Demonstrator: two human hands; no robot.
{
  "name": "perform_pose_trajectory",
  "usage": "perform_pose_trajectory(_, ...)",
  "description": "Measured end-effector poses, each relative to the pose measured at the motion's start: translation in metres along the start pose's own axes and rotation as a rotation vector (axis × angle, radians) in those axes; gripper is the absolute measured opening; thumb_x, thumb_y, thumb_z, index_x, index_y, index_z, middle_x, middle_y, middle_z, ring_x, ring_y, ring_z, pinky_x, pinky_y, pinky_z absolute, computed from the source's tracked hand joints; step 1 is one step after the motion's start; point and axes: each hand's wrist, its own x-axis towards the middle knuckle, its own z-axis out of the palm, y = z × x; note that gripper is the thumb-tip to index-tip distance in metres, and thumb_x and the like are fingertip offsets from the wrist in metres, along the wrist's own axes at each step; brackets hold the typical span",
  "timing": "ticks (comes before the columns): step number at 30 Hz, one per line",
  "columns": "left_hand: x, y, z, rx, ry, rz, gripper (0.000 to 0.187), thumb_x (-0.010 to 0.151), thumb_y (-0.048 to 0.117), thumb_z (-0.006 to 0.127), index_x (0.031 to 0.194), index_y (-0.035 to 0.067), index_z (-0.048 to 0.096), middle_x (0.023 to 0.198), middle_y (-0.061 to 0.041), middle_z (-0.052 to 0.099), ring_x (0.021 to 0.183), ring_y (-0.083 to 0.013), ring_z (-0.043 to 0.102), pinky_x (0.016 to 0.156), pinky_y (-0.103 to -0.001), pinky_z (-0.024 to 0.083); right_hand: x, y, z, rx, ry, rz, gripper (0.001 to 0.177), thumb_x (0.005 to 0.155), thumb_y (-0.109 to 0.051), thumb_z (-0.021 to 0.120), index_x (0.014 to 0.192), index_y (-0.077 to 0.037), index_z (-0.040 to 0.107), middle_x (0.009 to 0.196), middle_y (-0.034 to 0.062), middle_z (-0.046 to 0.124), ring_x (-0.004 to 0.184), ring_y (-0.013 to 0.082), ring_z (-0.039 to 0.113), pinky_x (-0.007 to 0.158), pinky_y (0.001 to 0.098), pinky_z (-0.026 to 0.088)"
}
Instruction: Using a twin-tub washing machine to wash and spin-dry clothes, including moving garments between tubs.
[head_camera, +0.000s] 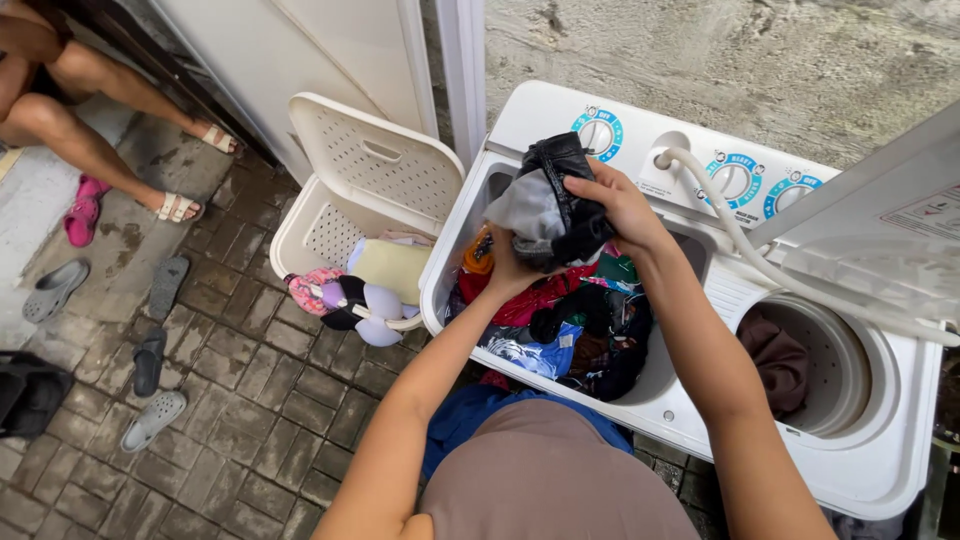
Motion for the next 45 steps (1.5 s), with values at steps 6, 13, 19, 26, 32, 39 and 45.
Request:
perform_pose_trajectory(6, 0.060, -0.035, 0.018, -1.076, 0.137, -0.609, 0.051, 0.103, 0.032, 0.047, 0.146, 0.005, 0.045, 0.141, -0.014, 0.057, 0.129, -0.0288, 0.056, 0.109, -0.043, 0.046, -0.058, 0.013, -0.046, -0.098, 0.196, -0.206, 0.047, 0.097, -0.014, 0.064, 0.142, -0.006, 0.053, 0.129, 0.0031, 0.067, 0.111, 0.0099, 0.065, 0.096, 0.0272, 0.054)
perform_pose_trajectory(13, 0.032, -0.033, 0.075, -1.288, 0.099, -0.694, 0.045, 0.111, 0.032, 0.040, 0.143, 0.002, 0.049, 0.138, -0.015, 0.060, 0.124, -0.0289, 0.060, 0.105, -0.046, 0.051, -0.049, 0.158, -0.123, 0.343, 0.721, 0.487, 0.092, 0.101, -0.077, 0.040, 0.145, 0.004, 0.046, 0.139, 0.0285, 0.049, 0.119, 0.0504, 0.054, 0.100, 0.0683, 0.043)
perform_pose_trajectory(19, -0.006, 0.066, 0.068, -1.424, 0.046, -0.855, 0.054, 0.108, 0.040, 0.033, 0.149, 0.007, 0.048, 0.147, -0.013, 0.057, 0.132, -0.0300, 0.058, 0.110, -0.047, 0.049, -0.015, 0.210, -0.124, 0.790, 0.333, 0.136, 0.086, 0.089, -0.078, 0.041, 0.141, -0.011, 0.057, 0.139, 0.0126, 0.063, 0.123, 0.0327, 0.062, 0.107, 0.0495, 0.049)
perform_pose_trajectory(26, -0.016, 0.046, 0.054, -1.688, 0.007, -1.003, 0.057, 0.108, 0.046, 0.032, 0.147, 0.008, 0.051, 0.147, -0.014, 0.057, 0.132, -0.0330, 0.058, 0.112, -0.049, 0.047, 0.003, 0.225, -0.141, 0.636, 0.273, 0.178, 0.062, 0.095, -0.058, 0.055, 0.130, -0.007, 0.065, 0.124, 0.0120, 0.072, 0.110, 0.0275, 0.069, 0.100, 0.0422, 0.053)
perform_pose_trajectory(32, -0.017, 0.057, 0.086, -1.667, -0.232, -1.126, 0.058, 0.108, 0.046, 0.033, 0.143, 0.005, 0.056, 0.143, -0.016, 0.060, 0.128, -0.0339, 0.061, 0.111, -0.050, 0.048, -0.030, 0.217, -0.181, 0.536, 0.345, 0.153, 0.059, 0.095, -0.053, 0.060, 0.128, -0.004, 0.066, 0.122, 0.0136, 0.072, 0.107, 0.0277, 0.069, 0.099, 0.0420, 0.053)
perform_pose_trajectory(39, -0.028, 0.135, 0.200, -1.462, -0.514, -1.180, 0.063, 0.106, 0.050, 0.034, 0.146, 0.004, 0.052, 0.147, -0.015, 0.058, 0.132, -0.0323, 0.058, 0.113, -0.049, 0.046, -0.205, 0.133, -0.259, 0.301, 0.634, 0.201, 0.077, 0.093, -0.069, 0.045, 0.144, -0.012, 0.058, 0.139, 0.0025, 0.067, 0.126, 0.0196, 0.063, 0.106, 0.0380, 0.048)
perform_pose_trajectory(45, -0.084, 0.124, 0.317, -1.052, -0.527, -0.866, 0.050, 0.105, 0.030, 0.047, 0.148, 0.005, 0.043, 0.146, -0.015, 0.052, 0.136, -0.0313, 0.052, 0.111, -0.042, 0.042, -0.349, 0.137, -0.365, -0.285, 1.225, 0.250, 0.088, 0.095, -0.069, 0.052, 0.151, -0.002, 0.037, 0.143, 0.0236, 0.056, 0.133, 0.0354, 0.054, 0.107, 0.0454, 0.045)
